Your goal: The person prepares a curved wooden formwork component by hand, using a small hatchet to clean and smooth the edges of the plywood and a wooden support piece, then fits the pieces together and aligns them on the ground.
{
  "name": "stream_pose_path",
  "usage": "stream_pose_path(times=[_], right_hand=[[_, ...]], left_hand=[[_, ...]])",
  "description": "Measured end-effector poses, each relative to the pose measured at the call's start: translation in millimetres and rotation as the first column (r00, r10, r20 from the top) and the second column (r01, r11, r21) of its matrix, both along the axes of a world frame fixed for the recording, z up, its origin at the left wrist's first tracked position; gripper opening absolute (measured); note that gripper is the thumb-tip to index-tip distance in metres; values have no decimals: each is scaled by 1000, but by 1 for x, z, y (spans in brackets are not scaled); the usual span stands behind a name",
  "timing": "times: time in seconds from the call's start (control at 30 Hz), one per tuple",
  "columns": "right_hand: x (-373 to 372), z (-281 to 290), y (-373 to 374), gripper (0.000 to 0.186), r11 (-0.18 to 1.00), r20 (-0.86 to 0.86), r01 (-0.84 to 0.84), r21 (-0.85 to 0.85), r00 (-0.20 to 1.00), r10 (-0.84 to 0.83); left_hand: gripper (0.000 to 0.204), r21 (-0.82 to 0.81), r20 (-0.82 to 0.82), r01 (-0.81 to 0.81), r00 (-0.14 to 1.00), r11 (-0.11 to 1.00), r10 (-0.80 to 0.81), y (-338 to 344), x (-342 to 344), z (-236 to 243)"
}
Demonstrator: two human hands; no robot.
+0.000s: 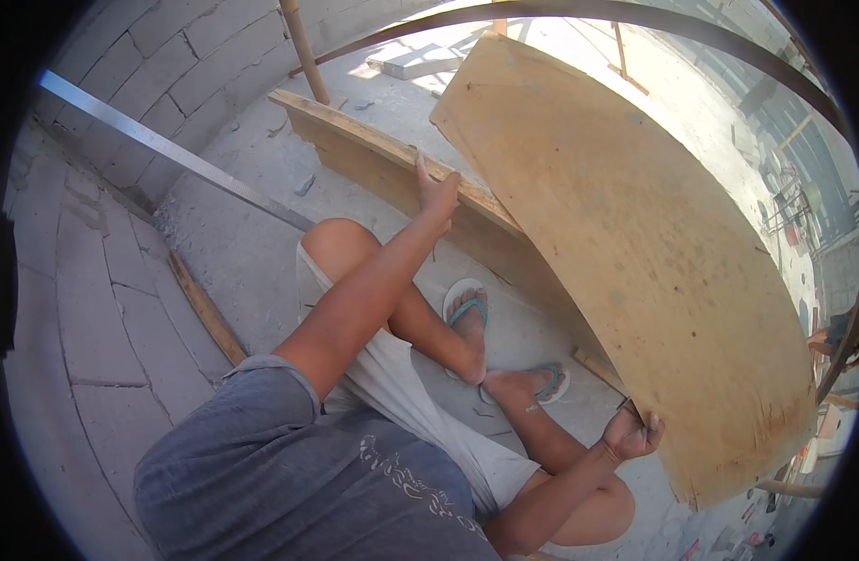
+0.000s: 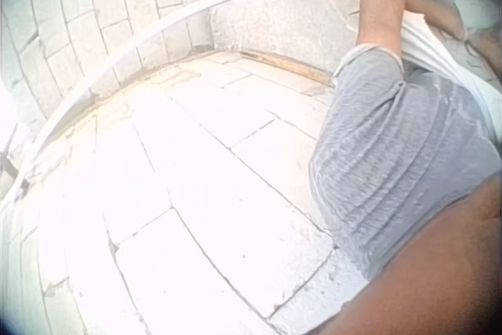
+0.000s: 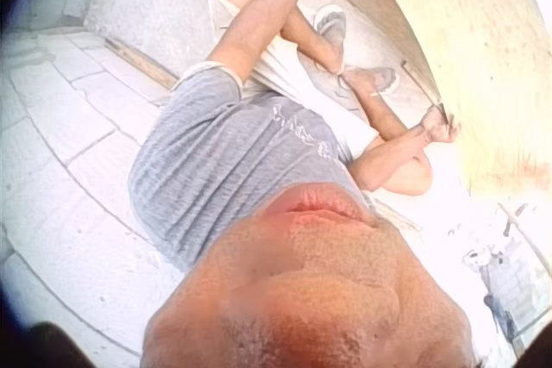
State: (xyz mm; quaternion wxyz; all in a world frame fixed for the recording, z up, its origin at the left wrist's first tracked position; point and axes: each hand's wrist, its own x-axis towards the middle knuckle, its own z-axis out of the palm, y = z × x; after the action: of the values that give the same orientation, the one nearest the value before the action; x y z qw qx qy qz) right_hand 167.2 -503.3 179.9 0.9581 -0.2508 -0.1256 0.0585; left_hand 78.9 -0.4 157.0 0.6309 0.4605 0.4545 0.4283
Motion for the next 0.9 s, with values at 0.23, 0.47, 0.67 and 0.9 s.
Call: stream_pose_path(times=[0.23, 0.47, 0.67, 0.9], right_hand=[[-13, 25, 18, 71, 975, -53, 78, 207, 996, -68], [-10, 35, 21, 75, 932, 8, 119, 343, 992, -129], [-5, 55, 11, 74, 927, 13, 166, 336, 983, -180], [-2, 42, 7, 78, 934, -15, 167, 317, 985, -171]], left_hand=[[93, 65, -93, -95, 991, 993, 101, -13, -10, 6], [84, 139, -44, -38, 998, 990, 45, 1, -14, -4], [79, 224, -34, 14, 999, 974, -6, -4, -9, -9], [74, 243, 11, 110, 993, 964, -116, 0, -7, -13]])
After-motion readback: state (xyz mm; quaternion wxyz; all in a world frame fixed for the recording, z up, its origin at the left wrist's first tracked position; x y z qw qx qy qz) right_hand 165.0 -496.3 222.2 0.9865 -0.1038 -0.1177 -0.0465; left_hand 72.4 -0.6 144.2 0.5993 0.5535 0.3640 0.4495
